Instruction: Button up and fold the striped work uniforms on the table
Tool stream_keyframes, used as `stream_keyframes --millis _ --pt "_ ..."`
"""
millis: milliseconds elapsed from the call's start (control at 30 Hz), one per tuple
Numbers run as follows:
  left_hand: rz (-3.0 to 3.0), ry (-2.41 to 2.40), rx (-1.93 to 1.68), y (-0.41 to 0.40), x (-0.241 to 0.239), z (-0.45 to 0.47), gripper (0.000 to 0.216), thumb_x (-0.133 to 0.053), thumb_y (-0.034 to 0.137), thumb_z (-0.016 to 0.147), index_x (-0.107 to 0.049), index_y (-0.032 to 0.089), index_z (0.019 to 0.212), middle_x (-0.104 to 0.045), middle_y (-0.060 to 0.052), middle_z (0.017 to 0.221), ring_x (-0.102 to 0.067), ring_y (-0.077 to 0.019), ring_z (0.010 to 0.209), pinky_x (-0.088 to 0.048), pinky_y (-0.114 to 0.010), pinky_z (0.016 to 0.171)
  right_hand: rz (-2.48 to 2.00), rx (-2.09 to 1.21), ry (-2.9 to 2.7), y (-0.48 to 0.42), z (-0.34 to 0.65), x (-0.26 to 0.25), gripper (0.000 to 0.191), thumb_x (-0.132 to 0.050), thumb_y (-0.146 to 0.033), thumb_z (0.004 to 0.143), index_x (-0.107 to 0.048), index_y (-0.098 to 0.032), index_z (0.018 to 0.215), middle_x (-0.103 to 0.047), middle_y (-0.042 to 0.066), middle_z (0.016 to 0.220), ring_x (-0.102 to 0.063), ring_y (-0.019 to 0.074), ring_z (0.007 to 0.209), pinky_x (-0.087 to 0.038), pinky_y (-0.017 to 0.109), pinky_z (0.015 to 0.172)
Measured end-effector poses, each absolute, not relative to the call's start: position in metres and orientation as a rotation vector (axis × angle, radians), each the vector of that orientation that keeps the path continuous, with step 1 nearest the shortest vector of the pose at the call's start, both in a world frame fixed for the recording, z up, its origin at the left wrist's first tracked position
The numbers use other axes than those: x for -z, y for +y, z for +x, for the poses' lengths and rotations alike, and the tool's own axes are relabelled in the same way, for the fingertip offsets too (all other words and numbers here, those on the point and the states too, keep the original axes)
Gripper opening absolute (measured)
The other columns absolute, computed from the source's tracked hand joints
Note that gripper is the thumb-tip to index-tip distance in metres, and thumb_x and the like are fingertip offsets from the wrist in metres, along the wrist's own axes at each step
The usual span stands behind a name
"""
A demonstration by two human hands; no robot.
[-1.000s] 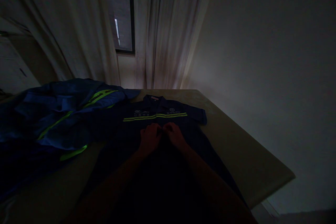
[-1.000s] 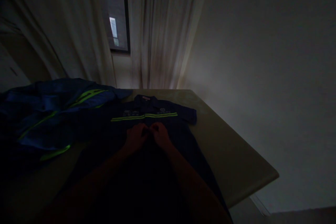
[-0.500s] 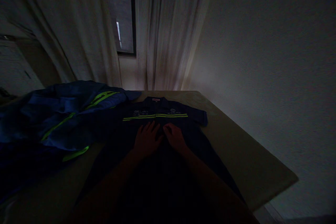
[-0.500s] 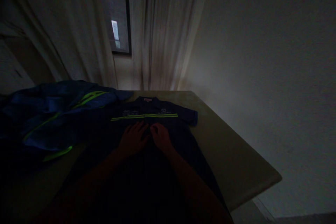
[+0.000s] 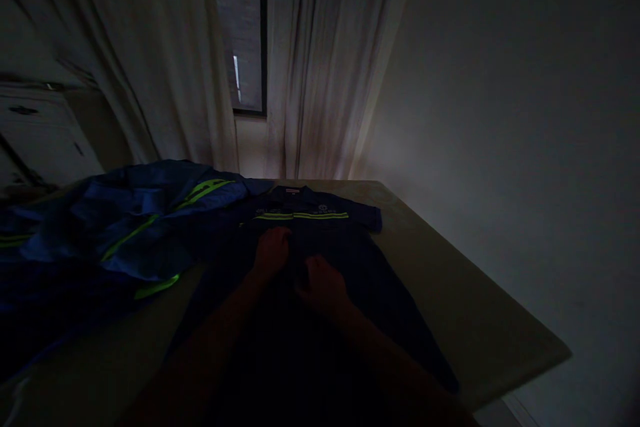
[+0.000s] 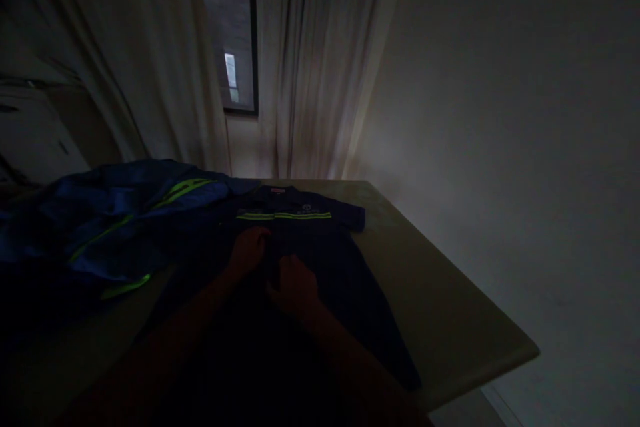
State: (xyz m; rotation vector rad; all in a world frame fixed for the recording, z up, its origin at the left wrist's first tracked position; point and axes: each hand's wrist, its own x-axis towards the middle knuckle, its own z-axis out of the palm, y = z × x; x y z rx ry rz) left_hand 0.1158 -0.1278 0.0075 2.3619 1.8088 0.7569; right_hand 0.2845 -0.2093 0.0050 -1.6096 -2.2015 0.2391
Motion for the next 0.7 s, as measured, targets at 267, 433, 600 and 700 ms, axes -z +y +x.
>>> stream_keyframes --millis 267,433,600,700 --pt "2.604 1.538 -0.665 -0.177 -0.010 0.123 0.023 -0.047 0.016 0.096 -0.068 0.023 0.104 -0.069 -0.006 0.109 -0.061 -0.0228 0.103 -0.043 -0.040 0.093 -1.641 -0.677 -1.933 -0.186 0.333 -0.020 0.012 -0.062 -0.020 0.083 -0.074 -0.020 0.088 -0.075 0.006 0.088 -0.068 0.0215 0.083 -0.044 0.029 0.073" --pt "2.617 1.320 -0.584 -0.198 -0.001 0.119 0.019 -0.056 0.037 0.100 -0.069 0.027 0.110 -0.066 -0.004 0.119 -0.059 -0.0232 0.109 -0.042 -0.040 0.092 -1.414 -0.899 -2.013 -0.185 0.348 -0.022 0.013 -0.065 -0.028 0.083 -0.075 -0.019 0.082 -0.073 0.001 0.077 -0.065 0.0185 0.073 -0.043 0.026 0.065" --pt "2.523 1.150 -0.545 -0.193 -0.001 0.119 0.010 -0.056 0.023 0.099 -0.065 0.024 0.103 -0.068 -0.003 0.109 -0.061 -0.0193 0.103 -0.044 -0.034 0.090 -1.392 -0.859 -2.019 -0.198 0.336 -0.020 0.016 -0.062 -0.022 0.083 -0.077 -0.019 0.089 -0.075 0.001 0.082 -0.067 0.0177 0.075 -0.044 0.025 0.067" --pt "2.555 1.103 -0.543 -0.192 0.000 0.119 0.010 -0.054 0.020 0.099 -0.063 0.024 0.102 -0.068 -0.003 0.106 -0.062 -0.0187 0.100 -0.045 -0.033 0.089 -1.406 -0.802 -2.062 -0.201 0.331 -0.019 0.015 -0.064 -0.026 0.085 -0.077 -0.021 0.088 -0.076 0.002 0.083 -0.068 0.0183 0.075 -0.043 0.026 0.065"
